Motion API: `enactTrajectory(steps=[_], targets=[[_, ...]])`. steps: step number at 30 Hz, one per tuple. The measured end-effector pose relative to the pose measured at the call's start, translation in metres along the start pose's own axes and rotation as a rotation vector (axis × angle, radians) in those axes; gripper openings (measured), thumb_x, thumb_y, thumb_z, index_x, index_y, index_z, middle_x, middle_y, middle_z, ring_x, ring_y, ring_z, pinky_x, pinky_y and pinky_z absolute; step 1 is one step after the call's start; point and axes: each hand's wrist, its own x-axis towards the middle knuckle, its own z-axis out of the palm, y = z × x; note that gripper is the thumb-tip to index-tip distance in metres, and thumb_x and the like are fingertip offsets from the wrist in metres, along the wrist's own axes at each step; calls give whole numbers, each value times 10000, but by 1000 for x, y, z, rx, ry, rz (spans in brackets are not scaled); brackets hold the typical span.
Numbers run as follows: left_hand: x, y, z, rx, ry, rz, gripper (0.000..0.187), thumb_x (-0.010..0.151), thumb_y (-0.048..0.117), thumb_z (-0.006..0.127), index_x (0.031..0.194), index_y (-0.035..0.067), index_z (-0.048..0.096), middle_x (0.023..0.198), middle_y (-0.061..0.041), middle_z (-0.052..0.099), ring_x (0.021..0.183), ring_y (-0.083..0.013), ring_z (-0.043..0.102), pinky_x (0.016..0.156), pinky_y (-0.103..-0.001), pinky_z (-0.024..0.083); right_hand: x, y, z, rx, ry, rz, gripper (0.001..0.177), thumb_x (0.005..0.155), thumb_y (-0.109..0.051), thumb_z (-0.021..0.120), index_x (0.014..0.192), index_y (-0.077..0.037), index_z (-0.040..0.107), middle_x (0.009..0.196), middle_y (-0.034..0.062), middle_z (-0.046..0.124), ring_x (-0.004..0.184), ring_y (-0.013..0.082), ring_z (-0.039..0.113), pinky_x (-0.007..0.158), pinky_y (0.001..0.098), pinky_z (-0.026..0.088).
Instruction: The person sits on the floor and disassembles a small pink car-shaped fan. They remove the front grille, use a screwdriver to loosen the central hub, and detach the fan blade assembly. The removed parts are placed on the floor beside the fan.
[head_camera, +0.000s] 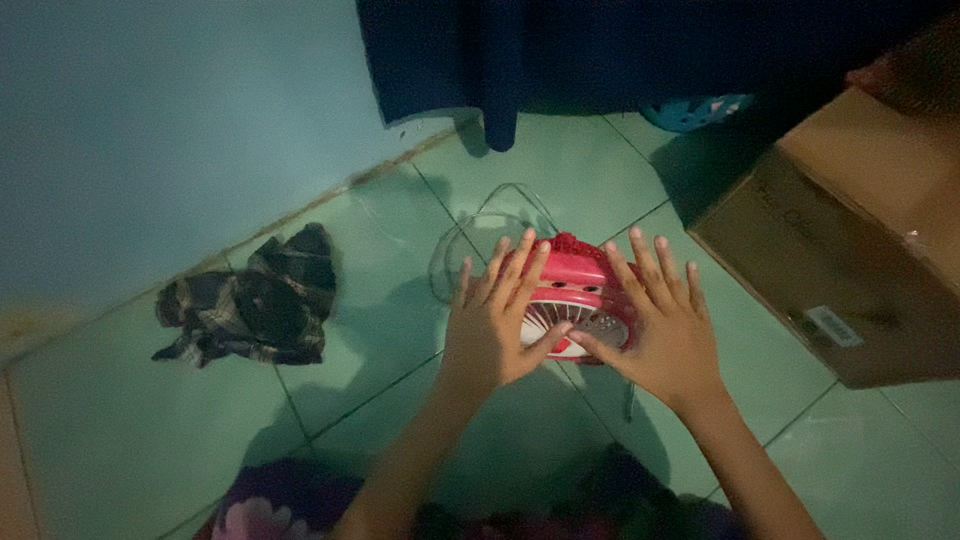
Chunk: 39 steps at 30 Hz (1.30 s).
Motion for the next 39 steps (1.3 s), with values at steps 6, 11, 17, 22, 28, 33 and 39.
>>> enactTrajectory(steps=[6, 11, 17, 22, 28, 33, 39], targets=[[11, 21, -37, -25, -4, -62, 883, 929, 636, 626, 1617, 151, 361, 1698, -83, 308, 1542, -384, 347, 1186, -727, 226, 4, -14, -20, 14, -12, 84, 1101, 685, -835, 640, 1594, -289, 344, 1701, 27, 226, 1564, 303, 200, 1224, 646, 177], [9, 20, -33, -32, 22, -67, 887, 931, 637, 635, 1622, 157, 353, 1701, -79, 294, 1538, -384, 351, 1202, -724, 230, 1, -14, -19, 4, -2, 84, 1090, 685, -850, 620, 1594, -308, 359, 1707, 30, 241, 1571, 305, 203, 1228, 642, 167], [4, 16, -23, -31, 8, -67, 865, 931, 654, 615, 1620, 200, 355, 1702, -72, 296, 1538, -375, 350, 1200, -720, 232, -2, -11, -10, -9, -20, 95, 1101, 661, -878, 602, 1581, -328, 353, 1691, 50, 232, 1559, 320, 187, 1220, 645, 142], [5, 14, -19, 0, 5, -54, 899, 899, 661, 628, 1603, 181, 341, 1677, -96, 288, 1512, -388, 336, 1170, -744, 227, -2, -8, -4, -27, -21, 97, 1144, 600, -892, 607, 1567, -332, 363, 1682, 69, 223, 1544, 314, 163, 1214, 648, 133], [6, 17, -20, -10, -35, -65, 876, 931, 658, 614, 1620, 194, 337, 1698, -89, 277, 1539, -371, 312, 1182, -734, 235, -4, -9, -7, 11, 30, 63, 1108, 642, -884, 619, 1574, -338, 372, 1704, 64, 216, 1581, 332, 144, 1245, 647, 124], [9, 17, -18, 25, 14, -35, 873, 904, 644, 637, 1591, 188, 351, 1665, -99, 288, 1513, -384, 313, 1161, -739, 223, -1, -6, -6, -10, 34, 27, 1131, 576, -869, 632, 1541, -336, 377, 1672, 93, 214, 1535, 384, 137, 1195, 670, 118], [7, 21, -23, -48, -9, -71, 863, 929, 633, 629, 1617, 194, 349, 1699, -78, 295, 1549, -364, 313, 1200, -714, 236, -2, -12, -10, 6, -10, 83, 1091, 629, -864, 641, 1558, -363, 366, 1693, 60, 215, 1559, 369, 137, 1219, 659, 119]])
